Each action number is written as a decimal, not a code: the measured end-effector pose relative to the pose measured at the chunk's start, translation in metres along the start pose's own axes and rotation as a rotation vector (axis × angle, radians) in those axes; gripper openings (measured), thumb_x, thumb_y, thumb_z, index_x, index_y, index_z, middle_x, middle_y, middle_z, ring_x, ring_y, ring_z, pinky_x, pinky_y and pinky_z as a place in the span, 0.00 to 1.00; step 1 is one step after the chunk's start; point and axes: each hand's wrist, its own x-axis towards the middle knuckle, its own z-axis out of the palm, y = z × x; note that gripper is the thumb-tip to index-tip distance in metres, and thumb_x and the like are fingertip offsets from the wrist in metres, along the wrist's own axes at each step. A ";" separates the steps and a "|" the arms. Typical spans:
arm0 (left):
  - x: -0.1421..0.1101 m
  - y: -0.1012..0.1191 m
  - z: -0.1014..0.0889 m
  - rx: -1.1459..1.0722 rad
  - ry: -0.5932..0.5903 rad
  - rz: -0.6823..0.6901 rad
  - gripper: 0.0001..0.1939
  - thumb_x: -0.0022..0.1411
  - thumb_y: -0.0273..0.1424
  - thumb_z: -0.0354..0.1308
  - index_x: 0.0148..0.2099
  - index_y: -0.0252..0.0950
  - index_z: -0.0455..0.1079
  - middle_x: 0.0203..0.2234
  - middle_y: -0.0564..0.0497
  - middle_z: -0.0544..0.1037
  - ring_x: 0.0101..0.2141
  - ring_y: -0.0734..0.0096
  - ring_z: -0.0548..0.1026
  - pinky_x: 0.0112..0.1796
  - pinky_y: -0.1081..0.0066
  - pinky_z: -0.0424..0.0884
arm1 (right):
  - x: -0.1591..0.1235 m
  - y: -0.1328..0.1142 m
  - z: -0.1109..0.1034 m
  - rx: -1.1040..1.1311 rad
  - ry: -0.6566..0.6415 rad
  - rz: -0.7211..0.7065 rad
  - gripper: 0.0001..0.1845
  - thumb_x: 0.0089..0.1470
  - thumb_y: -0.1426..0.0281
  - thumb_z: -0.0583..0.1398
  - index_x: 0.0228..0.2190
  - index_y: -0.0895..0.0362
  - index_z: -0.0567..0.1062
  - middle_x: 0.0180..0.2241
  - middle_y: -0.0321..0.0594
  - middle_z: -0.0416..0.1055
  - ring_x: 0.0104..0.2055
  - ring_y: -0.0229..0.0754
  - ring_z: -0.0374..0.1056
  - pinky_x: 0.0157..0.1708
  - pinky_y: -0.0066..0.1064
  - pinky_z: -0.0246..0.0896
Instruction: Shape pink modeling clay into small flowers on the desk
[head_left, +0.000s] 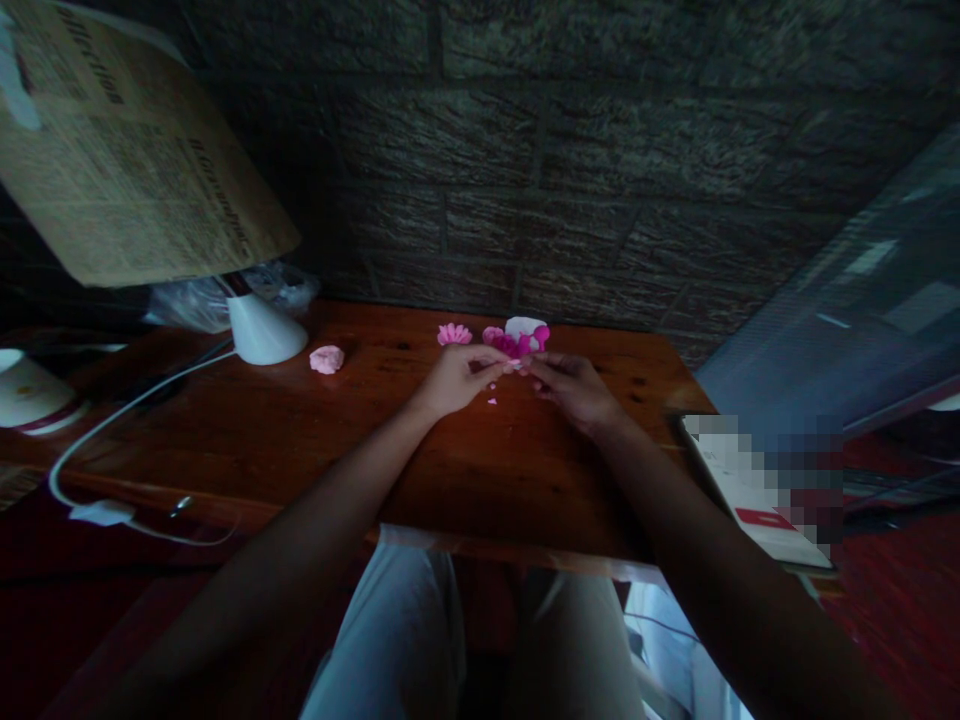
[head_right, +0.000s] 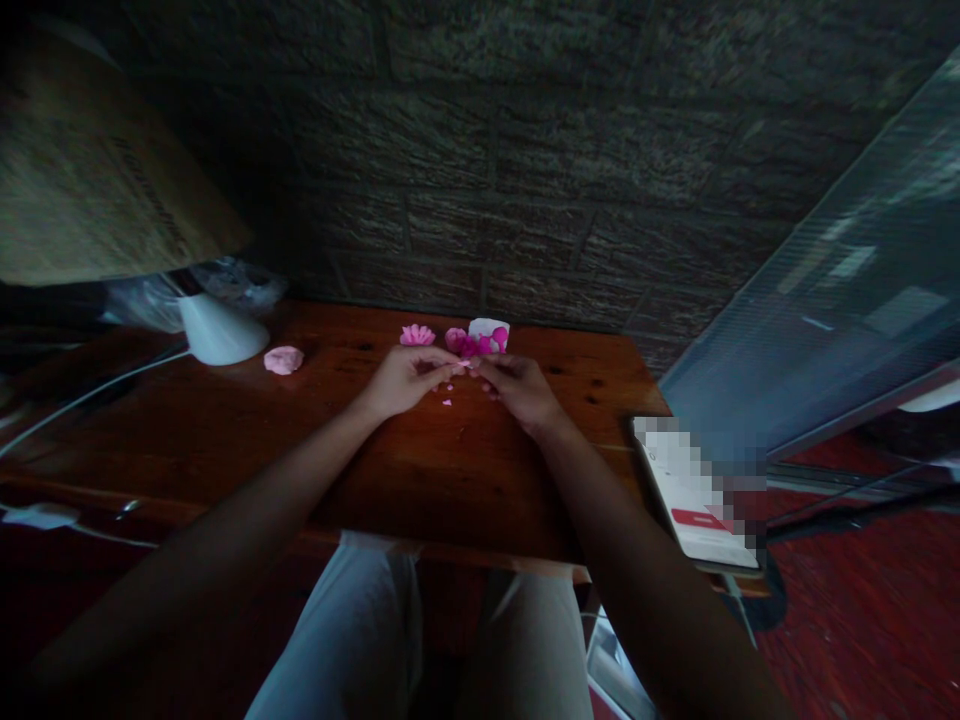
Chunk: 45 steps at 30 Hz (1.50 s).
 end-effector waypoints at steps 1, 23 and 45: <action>0.000 -0.001 0.001 -0.002 0.003 0.003 0.09 0.61 0.36 0.68 0.40 0.36 0.83 0.36 0.45 0.87 0.36 0.67 0.82 0.41 0.67 0.77 | 0.000 0.000 0.000 -0.002 0.001 -0.001 0.29 0.32 0.46 0.76 0.30 0.56 0.83 0.31 0.38 0.77 0.27 0.33 0.61 0.26 0.28 0.55; 0.000 0.001 -0.003 -0.125 -0.112 -0.118 0.13 0.62 0.38 0.68 0.43 0.34 0.83 0.35 0.45 0.86 0.27 0.74 0.77 0.28 0.74 0.71 | 0.000 -0.002 0.001 -0.002 -0.001 -0.006 0.27 0.33 0.48 0.76 0.29 0.56 0.84 0.29 0.36 0.76 0.27 0.33 0.60 0.28 0.28 0.54; 0.002 0.001 0.000 -0.142 0.010 -0.042 0.11 0.59 0.35 0.71 0.41 0.35 0.83 0.38 0.44 0.86 0.36 0.67 0.81 0.39 0.68 0.77 | -0.002 -0.004 0.003 0.027 0.043 0.009 0.26 0.30 0.51 0.77 0.30 0.55 0.85 0.30 0.35 0.77 0.27 0.33 0.61 0.27 0.28 0.54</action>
